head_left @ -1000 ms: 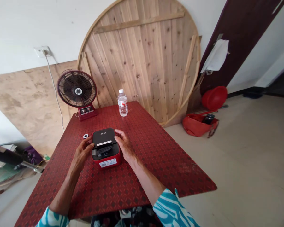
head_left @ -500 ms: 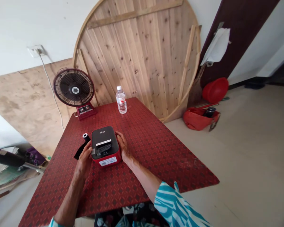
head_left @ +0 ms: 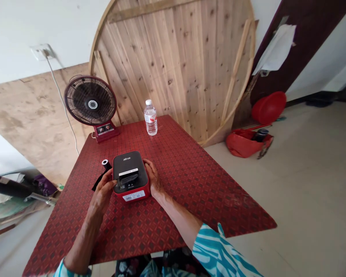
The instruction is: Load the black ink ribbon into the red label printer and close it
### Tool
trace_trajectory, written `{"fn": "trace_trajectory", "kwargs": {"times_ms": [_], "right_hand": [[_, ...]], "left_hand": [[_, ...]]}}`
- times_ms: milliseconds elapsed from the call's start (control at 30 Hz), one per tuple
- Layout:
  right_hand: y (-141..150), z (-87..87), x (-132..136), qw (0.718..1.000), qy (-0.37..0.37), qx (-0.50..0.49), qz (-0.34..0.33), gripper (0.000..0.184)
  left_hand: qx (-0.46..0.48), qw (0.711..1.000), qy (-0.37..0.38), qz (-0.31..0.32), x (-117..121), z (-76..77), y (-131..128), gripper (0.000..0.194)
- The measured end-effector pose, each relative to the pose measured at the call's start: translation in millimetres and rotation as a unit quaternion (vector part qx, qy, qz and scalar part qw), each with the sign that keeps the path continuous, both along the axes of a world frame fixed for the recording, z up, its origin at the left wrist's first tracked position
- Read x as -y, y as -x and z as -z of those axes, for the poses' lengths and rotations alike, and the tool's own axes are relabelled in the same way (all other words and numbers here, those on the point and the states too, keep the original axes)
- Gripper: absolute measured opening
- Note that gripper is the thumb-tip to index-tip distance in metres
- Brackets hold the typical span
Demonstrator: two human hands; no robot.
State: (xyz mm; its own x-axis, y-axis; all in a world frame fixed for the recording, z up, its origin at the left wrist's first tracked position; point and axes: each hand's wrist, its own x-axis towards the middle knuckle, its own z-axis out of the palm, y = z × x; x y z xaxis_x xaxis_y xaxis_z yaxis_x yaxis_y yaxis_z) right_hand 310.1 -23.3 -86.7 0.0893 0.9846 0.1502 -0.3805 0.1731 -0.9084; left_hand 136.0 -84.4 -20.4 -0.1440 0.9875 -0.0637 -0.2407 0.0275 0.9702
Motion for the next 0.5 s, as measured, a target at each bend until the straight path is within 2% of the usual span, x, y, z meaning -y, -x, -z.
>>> {"fn": "trace_trajectory", "kwargs": {"times_ms": [300,500], "right_hand": [[0.6,0.5,-0.6,1.0,-0.011,0.002,0.006,0.035],[-1.5,-2.3,-0.7,1.0,-0.008,0.013,0.003,0.035]], "left_hand": [[0.012,1.0,-0.006,0.004,1.3,-0.6,-2.0,0.059],[-0.024,1.0,0.009,0.007,5.0,-5.6,1.1,0.064]]}}
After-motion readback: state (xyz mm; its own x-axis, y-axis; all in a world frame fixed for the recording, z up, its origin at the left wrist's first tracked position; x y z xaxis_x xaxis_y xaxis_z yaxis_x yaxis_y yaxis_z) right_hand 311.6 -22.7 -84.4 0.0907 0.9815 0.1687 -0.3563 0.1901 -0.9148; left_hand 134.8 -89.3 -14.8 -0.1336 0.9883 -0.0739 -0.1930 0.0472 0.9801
